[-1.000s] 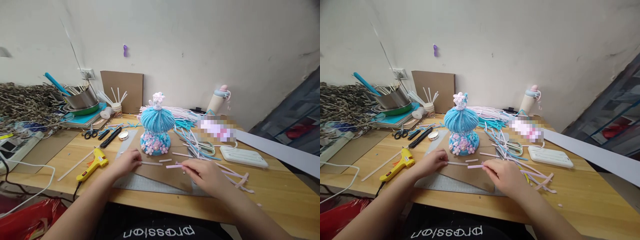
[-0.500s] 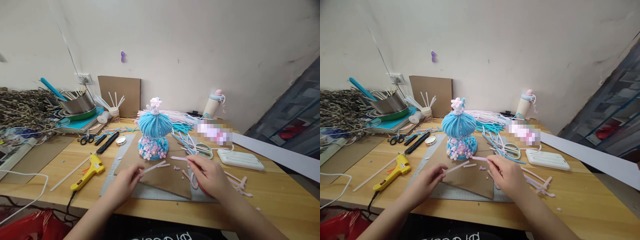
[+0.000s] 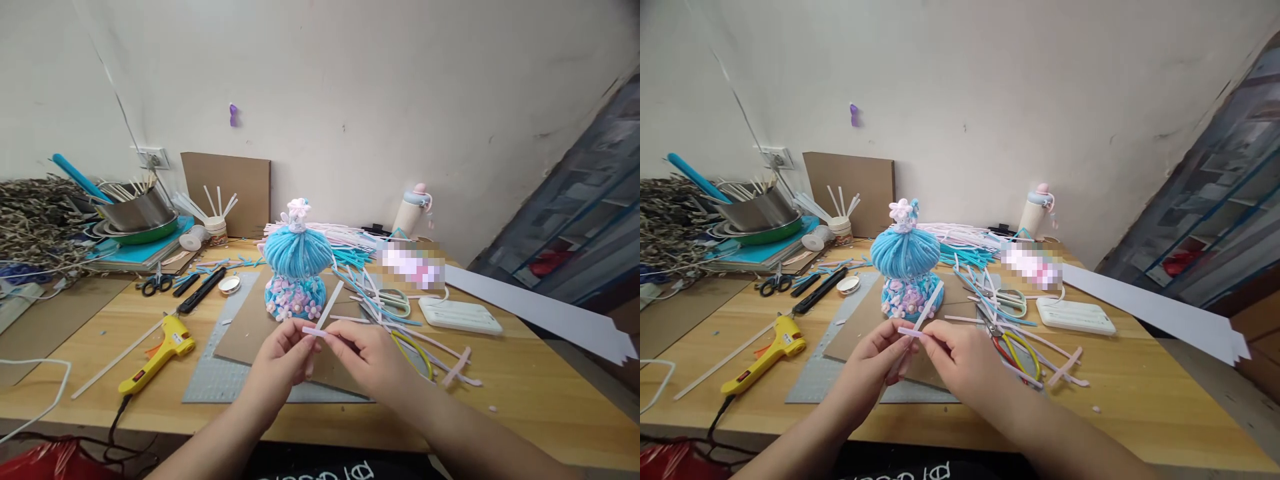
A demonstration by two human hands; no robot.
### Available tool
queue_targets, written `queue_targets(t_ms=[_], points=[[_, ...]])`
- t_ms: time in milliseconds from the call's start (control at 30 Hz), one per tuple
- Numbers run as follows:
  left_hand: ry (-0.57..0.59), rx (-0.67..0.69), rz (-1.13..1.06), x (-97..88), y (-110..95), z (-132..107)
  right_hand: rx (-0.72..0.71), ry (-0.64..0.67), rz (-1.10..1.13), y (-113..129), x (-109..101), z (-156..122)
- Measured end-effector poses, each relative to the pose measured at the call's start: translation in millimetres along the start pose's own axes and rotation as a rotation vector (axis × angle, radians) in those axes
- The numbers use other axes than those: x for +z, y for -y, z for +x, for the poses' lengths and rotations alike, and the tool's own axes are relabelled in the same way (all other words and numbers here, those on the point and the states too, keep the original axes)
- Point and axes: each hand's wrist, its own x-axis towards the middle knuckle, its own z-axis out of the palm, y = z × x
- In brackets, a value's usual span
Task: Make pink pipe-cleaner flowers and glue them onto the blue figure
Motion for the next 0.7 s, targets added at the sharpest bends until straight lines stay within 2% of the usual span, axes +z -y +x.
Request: queue_targets(t_ms=[133, 300, 433, 533, 700], points=[[-0.015, 0.001, -0.063, 6.3, 0.8, -2.0, -0.028, -0.073, 0.029, -7.1, 10.2, -0.4], [-0.031, 0.0, -0.025, 12.5, -3.9, 2.6, 0.034, -0.095, 0.061, -10.4, 12.4, -2.6], [-0.002, 0.055, 0.057, 23.1, -15.2, 15.1, 0.064, -0.165, 0.072, -12.4, 4.3, 1.9], [0.034, 0.088, 0.117, 28.0, -20.9, 26.0, 0.106, -0.181, 0.167, -15.5, -5.1, 8.1], [0.133, 0.066, 0.214, 22.8, -20.7, 37.0, 0.23, -0.163, 0.376, -24.3, -16.2, 15.7]])
